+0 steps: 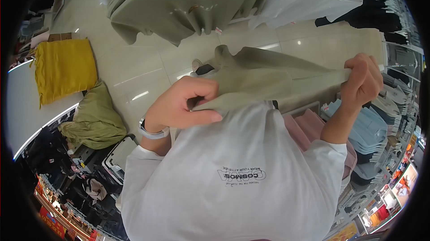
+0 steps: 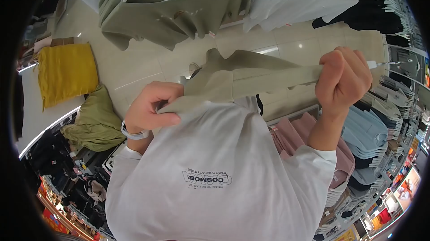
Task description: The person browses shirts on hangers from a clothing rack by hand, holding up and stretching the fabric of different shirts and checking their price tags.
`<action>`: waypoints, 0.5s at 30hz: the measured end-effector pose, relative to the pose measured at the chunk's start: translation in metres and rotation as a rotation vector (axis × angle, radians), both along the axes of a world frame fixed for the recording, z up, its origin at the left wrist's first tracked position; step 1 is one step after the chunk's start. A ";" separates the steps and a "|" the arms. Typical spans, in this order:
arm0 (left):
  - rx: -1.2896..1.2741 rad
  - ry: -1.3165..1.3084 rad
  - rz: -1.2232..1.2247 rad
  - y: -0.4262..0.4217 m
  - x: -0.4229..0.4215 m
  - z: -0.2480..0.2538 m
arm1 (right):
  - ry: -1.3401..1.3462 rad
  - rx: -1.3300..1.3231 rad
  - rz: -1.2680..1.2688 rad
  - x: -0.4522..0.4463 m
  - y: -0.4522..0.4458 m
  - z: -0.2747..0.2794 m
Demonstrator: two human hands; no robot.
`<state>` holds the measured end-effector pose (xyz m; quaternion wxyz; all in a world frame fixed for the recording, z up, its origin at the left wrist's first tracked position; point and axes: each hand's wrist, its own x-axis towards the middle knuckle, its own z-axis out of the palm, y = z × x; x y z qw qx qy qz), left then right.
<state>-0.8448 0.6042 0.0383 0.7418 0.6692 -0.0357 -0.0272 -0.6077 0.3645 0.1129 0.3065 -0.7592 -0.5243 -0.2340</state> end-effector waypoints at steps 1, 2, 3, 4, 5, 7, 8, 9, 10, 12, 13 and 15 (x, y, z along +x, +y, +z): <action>0.112 0.035 -0.055 0.000 0.001 0.003 | -0.002 -0.017 -0.001 0.000 0.001 -0.001; 0.224 0.071 -0.109 0.000 0.002 0.006 | -0.004 -0.033 -0.002 0.001 0.002 -0.001; 0.225 0.071 -0.107 -0.002 0.003 0.008 | -0.004 -0.032 0.001 0.001 0.002 -0.001; 0.298 0.035 -0.125 -0.007 0.004 0.012 | 0.011 -0.042 0.010 0.002 0.002 -0.002; 0.369 0.000 -0.146 -0.010 0.004 0.014 | 0.026 -0.052 0.017 0.003 0.002 -0.002; 0.367 -0.073 0.002 -0.010 -0.001 0.015 | 0.022 -0.062 0.000 0.006 0.000 -0.002; 0.362 -0.144 0.150 -0.010 -0.004 0.015 | 0.020 -0.071 -0.017 0.007 -0.002 -0.002; 0.360 -0.142 0.146 -0.005 -0.010 0.021 | 0.021 -0.073 -0.020 0.008 -0.004 -0.002; 0.357 -0.289 0.056 0.004 -0.017 0.031 | 0.020 -0.076 -0.018 0.010 -0.006 -0.001; 0.353 -0.440 -0.040 0.009 -0.016 0.046 | 0.015 -0.078 -0.020 0.009 -0.006 0.001; 0.220 -0.511 -0.106 0.006 -0.013 0.051 | 0.045 0.014 0.022 0.006 -0.004 0.002; 0.078 -0.640 -0.085 0.005 -0.009 0.046 | 0.076 0.107 0.067 0.003 -0.006 0.006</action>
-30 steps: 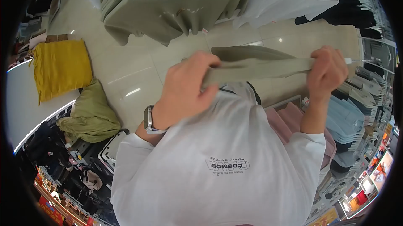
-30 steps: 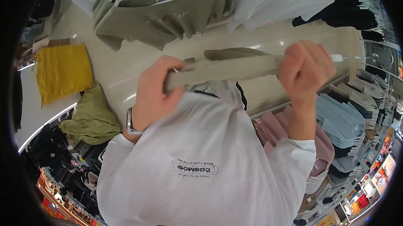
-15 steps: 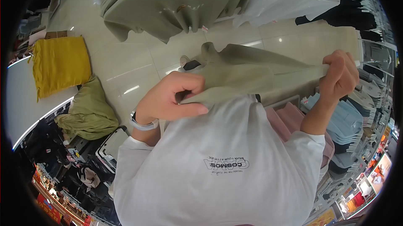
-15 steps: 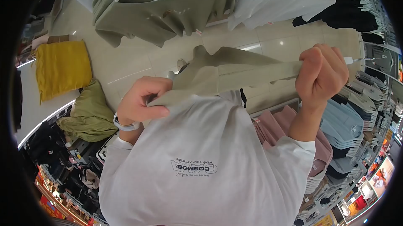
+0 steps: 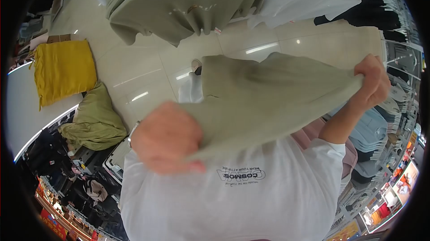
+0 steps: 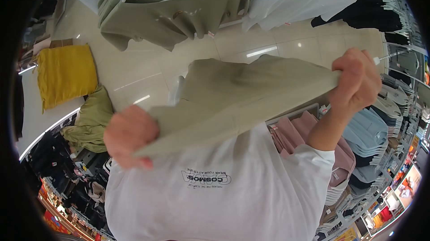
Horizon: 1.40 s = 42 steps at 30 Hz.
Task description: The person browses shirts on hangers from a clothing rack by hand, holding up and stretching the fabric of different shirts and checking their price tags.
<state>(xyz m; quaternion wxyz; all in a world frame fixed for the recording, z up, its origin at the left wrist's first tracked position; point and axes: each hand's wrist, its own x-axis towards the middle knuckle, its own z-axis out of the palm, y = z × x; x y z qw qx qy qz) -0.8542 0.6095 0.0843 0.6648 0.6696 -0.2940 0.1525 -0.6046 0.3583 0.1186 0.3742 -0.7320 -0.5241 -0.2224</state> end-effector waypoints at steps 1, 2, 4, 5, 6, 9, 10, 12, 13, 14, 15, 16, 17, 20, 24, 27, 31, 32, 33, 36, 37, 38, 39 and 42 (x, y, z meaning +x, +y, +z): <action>0.002 0.000 0.000 -0.001 0.002 -0.001 | 0.053 0.010 -0.033 0.000 -0.003 0.003; 0.164 0.091 0.293 -0.003 0.005 -0.002 | 0.104 0.020 -0.069 0.000 -0.005 0.004; 0.325 0.176 0.581 -0.010 0.011 -0.007 | 0.102 0.012 -0.080 -0.003 -0.005 0.004; 0.278 0.252 0.701 -0.016 0.012 -0.014 | 0.103 0.003 -0.083 -0.003 -0.004 0.003; 0.229 0.330 0.821 -0.020 0.013 -0.017 | 0.104 0.003 -0.083 -0.002 -0.004 0.002; 0.340 0.412 0.930 -0.027 0.011 -0.014 | 0.114 0.003 -0.227 -0.001 -0.007 -0.001; 0.339 0.410 0.925 -0.023 0.008 -0.012 | 0.100 -0.012 -0.247 0.002 -0.011 -0.002; 0.264 0.294 0.769 -0.011 -0.001 -0.008 | 0.087 -0.029 -0.264 0.006 -0.017 -0.002; 0.262 0.295 0.769 -0.013 -0.004 -0.009 | 0.065 -0.040 -0.278 0.006 -0.019 -0.002; 0.070 0.256 0.716 -0.016 -0.009 -0.011 | 0.042 -0.050 -0.291 0.006 -0.020 -0.002; -0.120 0.216 0.659 -0.017 -0.013 -0.011 | 0.041 -0.050 -0.290 0.004 -0.022 -0.001; -0.183 0.240 0.586 -0.016 -0.016 -0.009 | 0.062 -0.006 -0.296 0.001 -0.024 -0.001; -0.182 0.239 0.589 -0.016 -0.015 -0.010 | 0.085 0.038 -0.301 -0.002 -0.026 0.000; -0.178 0.235 0.643 -0.015 -0.007 -0.013 | 0.127 0.035 -0.254 -0.008 -0.025 0.004; 0.154 0.344 0.376 -0.010 0.002 -0.005 | 0.126 -0.011 -0.201 -0.010 -0.025 0.012; 0.449 0.405 0.275 -0.007 0.001 -0.007 | 0.181 0.042 -0.269 -0.006 -0.034 0.012; 0.333 0.392 0.423 -0.008 0.011 -0.028 | 0.150 0.027 -0.286 -0.006 -0.034 0.012; 0.333 0.393 0.421 -0.009 0.014 -0.030 | 0.134 0.017 -0.292 -0.007 -0.033 0.013; 0.050 0.516 0.462 -0.011 0.016 -0.031 | 0.134 0.017 -0.295 -0.007 -0.032 0.012; -0.273 0.590 0.708 -0.030 0.026 -0.044 | 0.123 0.035 -0.296 -0.007 -0.026 0.008; -0.305 0.538 0.915 -0.037 0.030 -0.048 | 0.176 0.038 -0.288 -0.011 -0.018 0.008; -0.303 0.543 0.912 -0.041 0.034 -0.049 | 0.227 0.043 -0.282 -0.013 -0.015 0.007; -0.207 0.420 1.034 -0.043 0.039 -0.049 | 0.228 0.043 -0.288 -0.013 -0.015 0.006; -0.045 0.306 1.211 -0.037 0.037 -0.047 | 0.256 0.068 -0.433 -0.006 -0.019 0.000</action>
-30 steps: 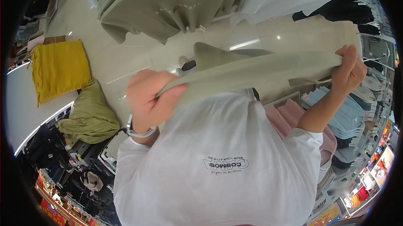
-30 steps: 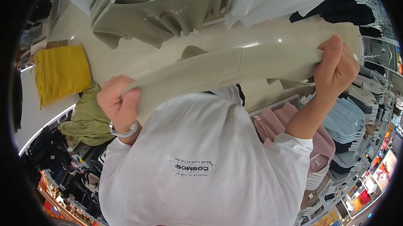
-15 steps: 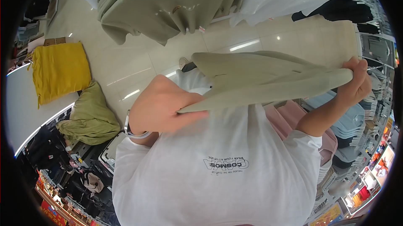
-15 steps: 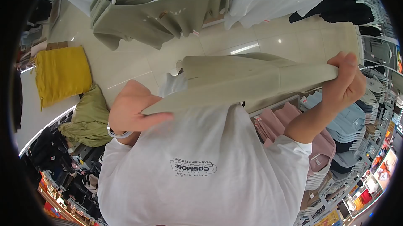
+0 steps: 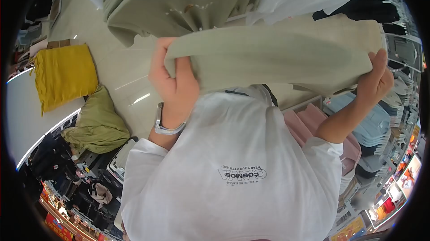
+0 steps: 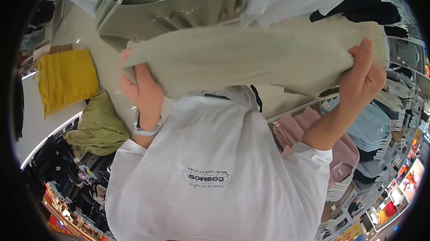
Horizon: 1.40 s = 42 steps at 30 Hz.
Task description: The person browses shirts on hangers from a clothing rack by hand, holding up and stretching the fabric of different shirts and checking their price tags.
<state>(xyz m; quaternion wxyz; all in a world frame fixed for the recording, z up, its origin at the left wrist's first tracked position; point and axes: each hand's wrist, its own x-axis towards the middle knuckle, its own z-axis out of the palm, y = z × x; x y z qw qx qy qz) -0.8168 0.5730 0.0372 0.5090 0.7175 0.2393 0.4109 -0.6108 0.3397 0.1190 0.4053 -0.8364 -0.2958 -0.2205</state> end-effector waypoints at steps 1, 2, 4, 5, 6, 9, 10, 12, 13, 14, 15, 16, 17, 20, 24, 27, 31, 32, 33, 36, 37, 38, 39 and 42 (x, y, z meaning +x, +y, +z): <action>0.049 0.051 0.052 0.004 -0.003 0.002 | -0.004 -0.023 -0.029 0.005 -0.004 -0.003; 0.050 0.053 0.057 0.007 -0.008 0.004 | -0.006 -0.047 -0.061 0.008 -0.007 -0.006; 0.054 0.087 0.027 0.006 -0.020 0.010 | 0.009 -0.052 -0.045 0.013 -0.011 -0.012; 0.052 0.088 0.027 0.004 -0.022 0.012 | 0.018 -0.056 -0.032 0.013 -0.012 -0.014; 0.016 0.026 0.049 0.003 -0.023 0.014 | 0.019 -0.057 -0.033 0.013 -0.012 -0.015; -0.005 -0.010 0.057 0.000 -0.019 0.015 | 0.022 -0.051 -0.039 0.010 -0.007 -0.016; 0.006 0.018 0.035 -0.001 -0.017 0.015 | 0.016 -0.035 -0.030 0.008 -0.005 -0.016; 0.121 0.047 0.021 -0.002 -0.027 0.012 | 0.006 -0.019 -0.025 0.008 -0.006 -0.014; 0.235 0.079 0.009 -0.002 -0.031 0.011 | 0.009 -0.039 -0.040 0.012 -0.010 -0.013; 0.237 0.077 0.009 0.002 -0.033 0.010 | 0.011 -0.058 -0.056 0.014 -0.011 -0.013; 0.290 0.058 0.105 0.006 -0.035 0.010 | 0.010 -0.056 -0.056 0.013 -0.010 -0.013; 0.341 0.040 0.203 0.008 -0.037 0.010 | -0.030 -0.069 -0.036 0.010 -0.008 -0.013; 0.342 0.041 0.203 0.007 -0.038 0.011 | -0.070 -0.083 -0.018 0.008 -0.008 -0.012; 0.207 -0.005 0.173 0.002 -0.039 0.015 | 0.014 -0.058 -0.041 0.009 -0.013 -0.010; 0.187 -0.138 -0.242 0.013 -0.029 -0.001 | -0.017 -0.090 0.005 0.003 -0.007 -0.008; 0.339 -0.233 -0.707 0.019 -0.021 0.000 | 0.044 -0.117 0.165 0.000 -0.005 -0.005; 0.330 -0.197 -0.497 0.019 -0.030 -0.009 | 0.005 -0.112 0.104 0.009 -0.013 -0.008; 0.330 -0.197 -0.498 0.021 -0.034 -0.007 | 0.006 -0.111 0.068 0.009 -0.015 -0.008; 0.379 -0.086 -0.405 0.024 -0.040 -0.004 | 0.007 -0.111 0.066 0.010 -0.016 -0.007; 0.391 0.016 -0.252 0.026 -0.047 -0.002 | 0.004 -0.145 0.039 0.010 -0.019 -0.007; 0.359 0.007 -0.191 0.026 -0.048 -0.002 | 0.012 -0.151 0.049 0.012 -0.020 -0.008; 0.361 0.005 -0.192 0.027 -0.051 -0.002 | 0.018 -0.156 0.060 0.013 -0.020 -0.008; 0.268 0.044 -0.143 0.025 -0.057 -0.001 | 0.018 -0.155 0.060 0.012 -0.020 -0.008; 0.110 0.053 -0.102 0.016 -0.058 -0.006 | -0.057 -0.092 0.035 0.005 -0.013 -0.006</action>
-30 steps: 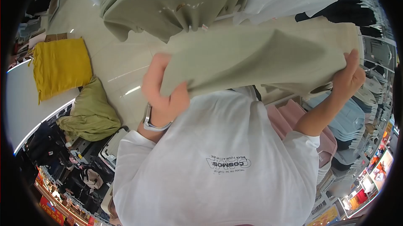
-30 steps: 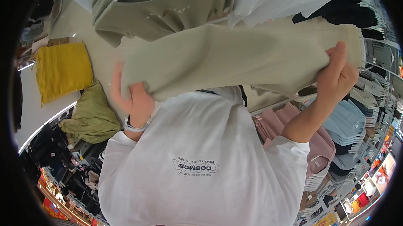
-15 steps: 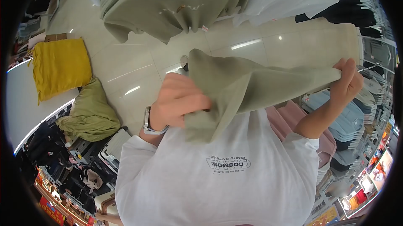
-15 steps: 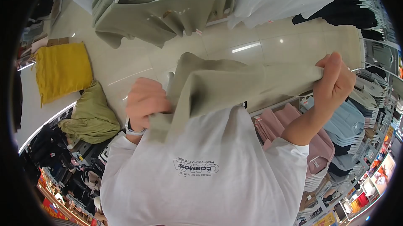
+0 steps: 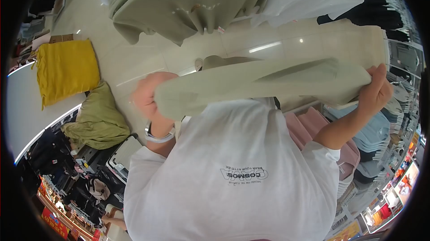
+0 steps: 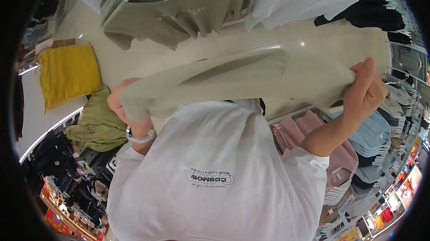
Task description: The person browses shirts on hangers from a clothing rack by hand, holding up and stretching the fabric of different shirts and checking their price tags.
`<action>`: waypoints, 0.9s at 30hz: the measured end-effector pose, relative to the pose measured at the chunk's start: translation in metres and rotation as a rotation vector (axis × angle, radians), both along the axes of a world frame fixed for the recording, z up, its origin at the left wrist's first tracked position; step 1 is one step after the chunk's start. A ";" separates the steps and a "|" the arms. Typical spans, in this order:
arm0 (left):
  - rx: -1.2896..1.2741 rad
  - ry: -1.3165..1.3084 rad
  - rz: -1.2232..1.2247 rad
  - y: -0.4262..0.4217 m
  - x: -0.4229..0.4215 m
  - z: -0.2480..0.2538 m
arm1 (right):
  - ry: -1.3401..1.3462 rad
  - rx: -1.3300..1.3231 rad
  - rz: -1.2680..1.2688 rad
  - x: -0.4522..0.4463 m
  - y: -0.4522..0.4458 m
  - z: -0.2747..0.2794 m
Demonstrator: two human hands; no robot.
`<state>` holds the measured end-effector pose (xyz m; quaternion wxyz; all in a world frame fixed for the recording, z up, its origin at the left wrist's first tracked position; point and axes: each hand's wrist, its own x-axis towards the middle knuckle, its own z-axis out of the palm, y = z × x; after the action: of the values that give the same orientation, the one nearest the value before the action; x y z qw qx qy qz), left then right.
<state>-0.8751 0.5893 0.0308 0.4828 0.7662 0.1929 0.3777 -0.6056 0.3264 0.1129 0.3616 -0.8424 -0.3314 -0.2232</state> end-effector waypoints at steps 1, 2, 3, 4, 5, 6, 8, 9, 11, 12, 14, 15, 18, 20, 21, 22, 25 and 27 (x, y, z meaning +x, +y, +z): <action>-0.073 -0.032 -0.016 -0.002 0.002 -0.004 | 0.017 -0.005 -0.017 -0.003 0.002 0.002; -0.075 -0.035 -0.024 -0.002 0.002 -0.007 | 0.034 -0.013 -0.035 -0.006 0.003 0.004; -0.010 0.000 -0.126 -0.002 0.003 -0.010 | 0.031 -0.014 -0.041 -0.008 0.004 0.005; 0.057 0.035 -0.227 -0.003 0.004 -0.014 | 0.045 -0.025 0.009 -0.010 0.005 0.006; 0.059 0.031 -0.230 0.000 0.005 -0.022 | 0.059 -0.035 0.063 -0.011 0.007 0.006; 0.099 0.095 -0.038 0.005 0.005 -0.034 | 0.057 -0.031 0.062 -0.011 0.008 0.006; 0.147 0.156 0.148 0.017 -0.001 -0.045 | -0.102 -0.159 0.108 -0.012 0.010 0.002; 0.021 0.233 0.092 0.024 -0.002 -0.043 | -0.104 -0.156 0.098 -0.015 0.014 0.001; -0.106 0.310 0.029 0.026 0.002 -0.039 | -0.056 -0.248 0.156 -0.023 0.025 -0.001; -0.083 0.264 0.016 0.024 0.018 -0.017 | -0.042 -0.294 0.160 -0.025 0.031 -0.002; -0.053 0.213 -0.013 0.022 0.034 0.013 | -0.052 -0.313 0.198 -0.030 0.044 -0.009; 0.111 0.205 -0.111 0.019 0.033 0.023 | -0.060 -0.337 0.251 -0.034 0.051 -0.014; 0.288 0.245 -0.311 -0.007 0.052 0.049 | -0.112 -0.438 0.326 -0.051 0.075 -0.028; 0.303 0.300 -0.413 -0.023 0.061 0.050 | -0.114 -0.442 0.346 -0.062 0.090 -0.036; 0.313 0.483 -0.482 -0.026 0.065 0.047 | -0.146 -0.434 0.402 -0.067 0.096 -0.038; 0.324 0.664 -0.550 -0.029 0.069 0.045 | -0.182 -0.427 0.454 -0.070 0.101 -0.040; 0.368 0.728 -0.417 -0.038 0.076 0.048 | -0.182 -0.430 0.397 -0.081 0.106 -0.047; 0.403 0.762 -0.436 -0.039 0.078 0.047 | -0.146 -0.431 0.414 -0.084 0.102 -0.053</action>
<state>-0.7975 0.5504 0.0775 0.2874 0.9509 0.1140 -0.0101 -0.6894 0.4288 0.0603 0.1878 -0.7960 -0.5607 -0.1295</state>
